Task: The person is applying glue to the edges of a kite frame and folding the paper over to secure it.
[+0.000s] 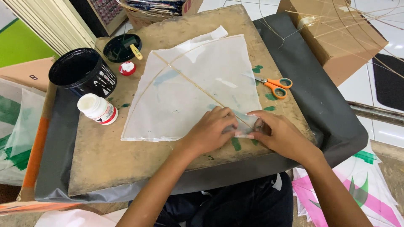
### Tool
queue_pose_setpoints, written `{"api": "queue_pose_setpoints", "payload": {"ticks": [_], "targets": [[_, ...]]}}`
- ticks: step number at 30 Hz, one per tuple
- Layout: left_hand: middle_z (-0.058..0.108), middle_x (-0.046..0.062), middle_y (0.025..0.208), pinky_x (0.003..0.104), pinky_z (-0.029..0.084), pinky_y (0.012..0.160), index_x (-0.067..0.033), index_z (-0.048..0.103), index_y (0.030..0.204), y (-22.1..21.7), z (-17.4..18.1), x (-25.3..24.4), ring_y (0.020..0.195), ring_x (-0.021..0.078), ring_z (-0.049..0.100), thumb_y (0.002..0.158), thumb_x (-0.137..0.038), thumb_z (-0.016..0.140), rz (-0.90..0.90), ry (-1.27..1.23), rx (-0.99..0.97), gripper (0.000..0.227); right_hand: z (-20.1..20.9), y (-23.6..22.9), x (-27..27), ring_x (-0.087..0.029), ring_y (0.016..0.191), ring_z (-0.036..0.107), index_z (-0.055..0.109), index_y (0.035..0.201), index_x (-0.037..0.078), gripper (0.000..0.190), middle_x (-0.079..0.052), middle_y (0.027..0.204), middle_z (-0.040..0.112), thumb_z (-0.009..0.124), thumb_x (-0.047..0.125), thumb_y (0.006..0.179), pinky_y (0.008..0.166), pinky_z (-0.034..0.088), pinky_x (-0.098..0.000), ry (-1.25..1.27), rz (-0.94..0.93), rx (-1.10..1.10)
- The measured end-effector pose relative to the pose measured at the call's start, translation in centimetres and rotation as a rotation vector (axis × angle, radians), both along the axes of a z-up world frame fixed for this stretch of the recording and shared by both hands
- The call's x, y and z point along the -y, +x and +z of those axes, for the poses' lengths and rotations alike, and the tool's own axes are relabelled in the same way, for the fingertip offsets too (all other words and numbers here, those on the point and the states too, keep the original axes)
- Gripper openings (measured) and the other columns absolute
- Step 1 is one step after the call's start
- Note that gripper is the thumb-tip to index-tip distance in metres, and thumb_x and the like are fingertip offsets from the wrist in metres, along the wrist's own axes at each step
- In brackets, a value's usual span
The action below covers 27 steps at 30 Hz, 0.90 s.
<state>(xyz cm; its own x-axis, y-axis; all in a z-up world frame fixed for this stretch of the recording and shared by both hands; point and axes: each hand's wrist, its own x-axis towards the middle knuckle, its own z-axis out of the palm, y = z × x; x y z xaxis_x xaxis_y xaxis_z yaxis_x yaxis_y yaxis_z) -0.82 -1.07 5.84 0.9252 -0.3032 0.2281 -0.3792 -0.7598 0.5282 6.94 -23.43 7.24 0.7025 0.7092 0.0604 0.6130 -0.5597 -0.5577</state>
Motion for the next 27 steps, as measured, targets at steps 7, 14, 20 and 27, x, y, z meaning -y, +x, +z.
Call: {"api": "queue_pose_setpoints", "payload": {"ticks": [7,14,20,27], "targets": [[0.064,0.004,0.107,0.042,0.040,0.095,-0.0156,0.066,0.114,-2.4,2.6,-2.8,0.110,0.0258,0.056,0.095,-0.025,0.067,0.060,0.088,-0.217,0.021,0.8,-0.4,-0.1,-0.030,0.072,0.075,0.061,0.134,0.018,0.053,-0.010,0.090,0.079,0.077,0.014,0.084,0.065,0.059,-0.0419,0.038,0.034,-0.037],[0.067,0.007,0.109,0.041,0.041,0.097,-0.0124,0.067,0.118,-4.5,3.5,-6.3,0.113,0.0261,0.057,0.091,-0.014,0.067,0.119,0.110,-0.321,0.027,0.9,-1.3,-1.7,-0.031,0.092,0.073,0.062,0.132,0.025,0.051,-0.008,0.099,0.075,0.079,0.026,0.084,0.079,0.058,-0.0427,-0.010,0.085,0.091],[0.067,0.007,0.106,0.039,0.045,0.095,-0.0118,0.067,0.117,-5.4,3.1,-6.9,0.109,0.0252,0.060,0.090,-0.008,0.063,0.150,0.102,-0.293,0.027,0.2,-2.2,-5.1,-0.029,0.103,0.069,0.060,0.134,0.027,0.047,-0.006,0.105,0.071,0.074,0.030,0.089,0.087,0.054,-0.0436,-0.003,0.160,0.119],[0.066,0.007,0.106,0.041,0.045,0.099,-0.0108,0.066,0.118,-7.9,3.8,-9.8,0.111,0.0266,0.059,0.087,-0.010,0.063,0.212,0.076,-0.317,0.032,-1.7,-2.7,-8.2,-0.026,0.097,0.070,0.057,0.135,0.025,0.045,-0.004,0.097,0.073,0.070,0.031,0.092,0.085,0.053,-0.0420,-0.035,0.180,0.189]]}}
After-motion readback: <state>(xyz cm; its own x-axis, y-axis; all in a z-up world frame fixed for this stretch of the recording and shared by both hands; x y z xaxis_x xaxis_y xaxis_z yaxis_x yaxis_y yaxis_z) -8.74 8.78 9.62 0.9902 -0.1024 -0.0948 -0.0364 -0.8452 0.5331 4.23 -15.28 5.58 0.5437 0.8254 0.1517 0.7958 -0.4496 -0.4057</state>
